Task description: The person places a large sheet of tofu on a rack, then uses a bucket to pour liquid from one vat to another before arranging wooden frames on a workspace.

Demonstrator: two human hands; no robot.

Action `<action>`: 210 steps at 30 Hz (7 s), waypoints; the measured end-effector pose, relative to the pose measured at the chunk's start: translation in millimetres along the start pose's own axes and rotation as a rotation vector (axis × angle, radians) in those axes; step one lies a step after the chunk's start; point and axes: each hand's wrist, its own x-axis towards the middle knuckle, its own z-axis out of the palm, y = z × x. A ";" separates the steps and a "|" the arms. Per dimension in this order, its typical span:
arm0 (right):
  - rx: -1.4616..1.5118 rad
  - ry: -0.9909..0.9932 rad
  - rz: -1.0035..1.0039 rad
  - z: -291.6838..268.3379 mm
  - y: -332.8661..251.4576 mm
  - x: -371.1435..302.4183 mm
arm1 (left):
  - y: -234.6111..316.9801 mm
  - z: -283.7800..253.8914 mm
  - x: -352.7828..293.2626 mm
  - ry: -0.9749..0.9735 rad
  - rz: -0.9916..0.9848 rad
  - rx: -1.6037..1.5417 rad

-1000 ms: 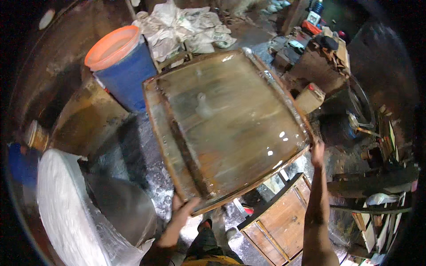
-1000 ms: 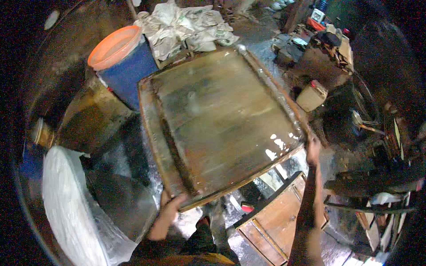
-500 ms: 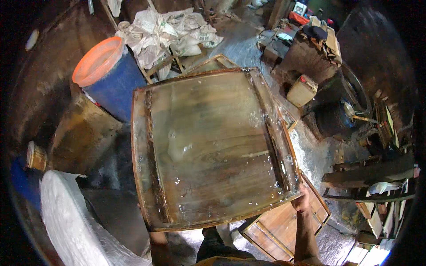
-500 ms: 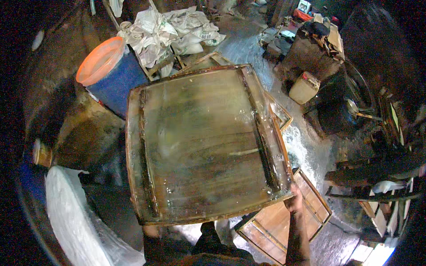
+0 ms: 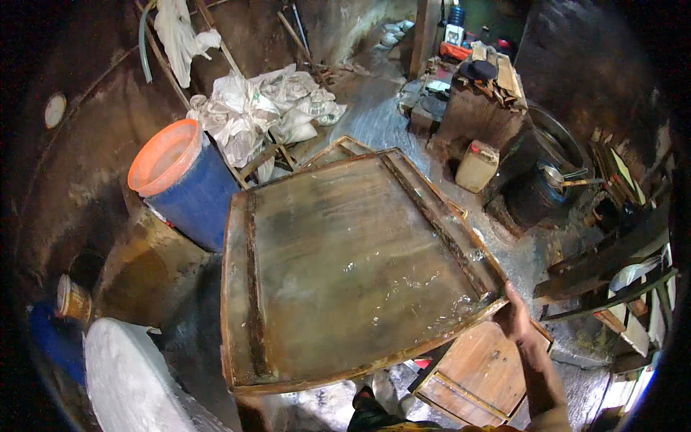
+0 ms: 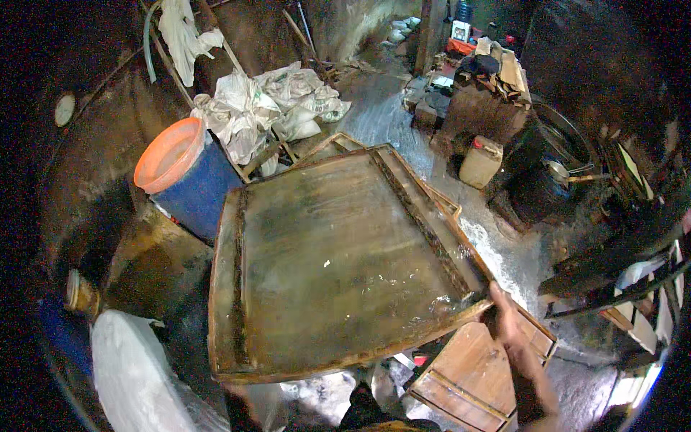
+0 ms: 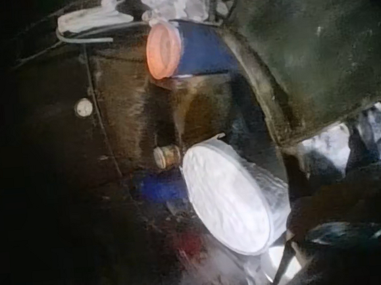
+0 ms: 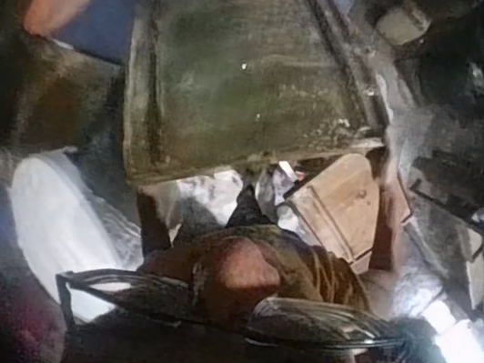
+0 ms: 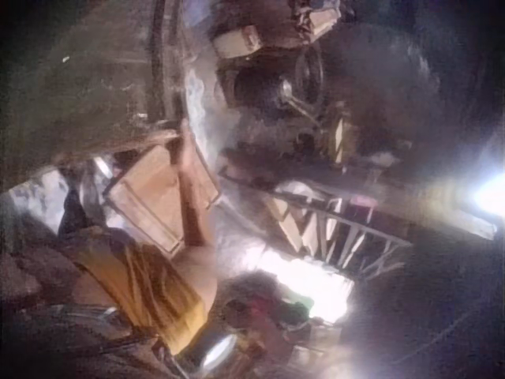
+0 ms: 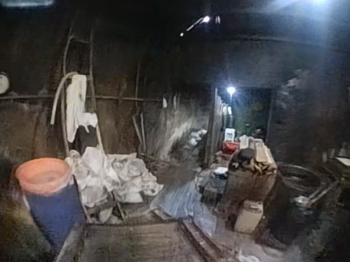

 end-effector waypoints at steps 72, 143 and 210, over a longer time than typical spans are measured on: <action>0.100 0.458 0.073 -32.5 111.1 -66.0 | -57.1 342.9 210.6 -0.582 -0.555 1.102; 0.306 0.882 0.243 -443.3 389.6 -404.1 | -428.9 57.6 -137.3 -0.667 -0.546 1.160; -1.493 -0.139 0.033 -417.8 226.1 -284.3 | -434.3 158.5 -180.2 -1.611 0.428 2.079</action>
